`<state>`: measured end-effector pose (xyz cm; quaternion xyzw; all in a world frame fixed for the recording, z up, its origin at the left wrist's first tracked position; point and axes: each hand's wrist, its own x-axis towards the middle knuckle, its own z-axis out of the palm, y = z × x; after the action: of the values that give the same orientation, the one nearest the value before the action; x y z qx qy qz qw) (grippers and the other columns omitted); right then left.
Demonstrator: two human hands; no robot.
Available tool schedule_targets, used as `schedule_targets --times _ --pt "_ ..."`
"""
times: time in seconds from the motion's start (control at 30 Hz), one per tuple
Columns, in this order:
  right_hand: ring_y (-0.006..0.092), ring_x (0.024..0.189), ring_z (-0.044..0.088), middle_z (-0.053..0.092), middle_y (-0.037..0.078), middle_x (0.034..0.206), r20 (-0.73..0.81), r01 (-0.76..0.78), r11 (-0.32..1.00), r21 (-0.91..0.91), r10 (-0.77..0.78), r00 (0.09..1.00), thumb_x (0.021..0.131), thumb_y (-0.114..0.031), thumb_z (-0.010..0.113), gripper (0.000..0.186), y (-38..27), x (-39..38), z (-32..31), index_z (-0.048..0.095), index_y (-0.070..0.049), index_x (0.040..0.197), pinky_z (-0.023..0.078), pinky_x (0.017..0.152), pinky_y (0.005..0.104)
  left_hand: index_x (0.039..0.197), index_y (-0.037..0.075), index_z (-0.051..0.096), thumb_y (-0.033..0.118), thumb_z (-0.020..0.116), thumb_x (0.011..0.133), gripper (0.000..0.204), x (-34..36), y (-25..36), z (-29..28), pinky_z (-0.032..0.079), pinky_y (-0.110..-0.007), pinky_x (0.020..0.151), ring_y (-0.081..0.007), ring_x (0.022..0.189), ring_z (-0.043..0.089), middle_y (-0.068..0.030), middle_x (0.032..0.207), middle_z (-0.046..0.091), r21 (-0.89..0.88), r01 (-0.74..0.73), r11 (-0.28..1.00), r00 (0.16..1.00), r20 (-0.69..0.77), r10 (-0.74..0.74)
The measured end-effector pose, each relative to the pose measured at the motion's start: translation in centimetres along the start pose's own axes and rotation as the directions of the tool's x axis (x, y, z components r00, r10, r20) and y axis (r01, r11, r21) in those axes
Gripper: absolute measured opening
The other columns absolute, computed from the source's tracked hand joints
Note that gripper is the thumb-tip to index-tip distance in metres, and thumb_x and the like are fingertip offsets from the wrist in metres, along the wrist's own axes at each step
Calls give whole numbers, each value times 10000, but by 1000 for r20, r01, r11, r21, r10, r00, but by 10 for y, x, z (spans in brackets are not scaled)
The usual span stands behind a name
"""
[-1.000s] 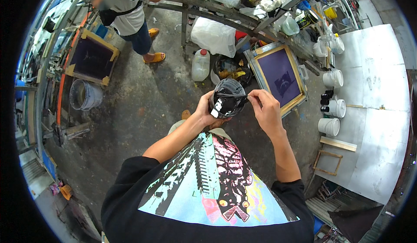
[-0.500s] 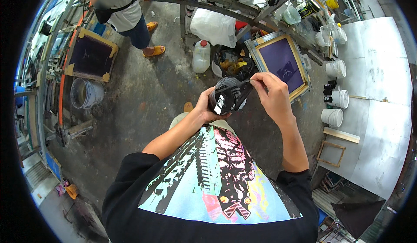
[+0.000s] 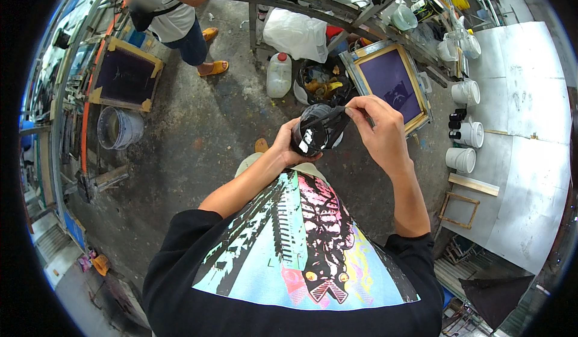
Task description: The person mixes black ink in a container with a stick, then pours it onto a screen printing frame. They use a squeegee to spread the ink evenly across the screen over a garment on the conveyor.
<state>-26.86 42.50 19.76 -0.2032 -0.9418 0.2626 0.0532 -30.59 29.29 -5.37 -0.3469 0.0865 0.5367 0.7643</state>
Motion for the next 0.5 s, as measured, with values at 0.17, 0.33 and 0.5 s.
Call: schedule_targets --times 0.17,0.33,0.5 --pt "261 794 703 727 119 943 22 -33 999 28 33 999 927 -33 745 96 -6 0 2 707 17 1001 548 684 363 1172 178 716 470 527 985 395 -3 -5 9 489 -589 912 -308 1069 670 -98 1162 731 21 -12 1000 998 -55 13" --pt "273 816 709 720 123 940 60 -38 997 69 33 998 926 -21 737 95 -4 -1 13 705 18 1006 557 705 373 1160 155 722 441 538 983 383 -3 -9 12 512 -577 912 -324 1087 673 -107 1163 736 29 3 1000 998 -65 -1" --pt "290 826 708 717 130 938 47 -10 998 57 8 999 916 -9 736 101 -6 -3 15 701 21 1005 563 717 377 1114 164 730 426 557 972 346 -2 -10 13 514 -563 910 -310 1056 685 -89 1123 744 14 6 1000 995 -102 -5"
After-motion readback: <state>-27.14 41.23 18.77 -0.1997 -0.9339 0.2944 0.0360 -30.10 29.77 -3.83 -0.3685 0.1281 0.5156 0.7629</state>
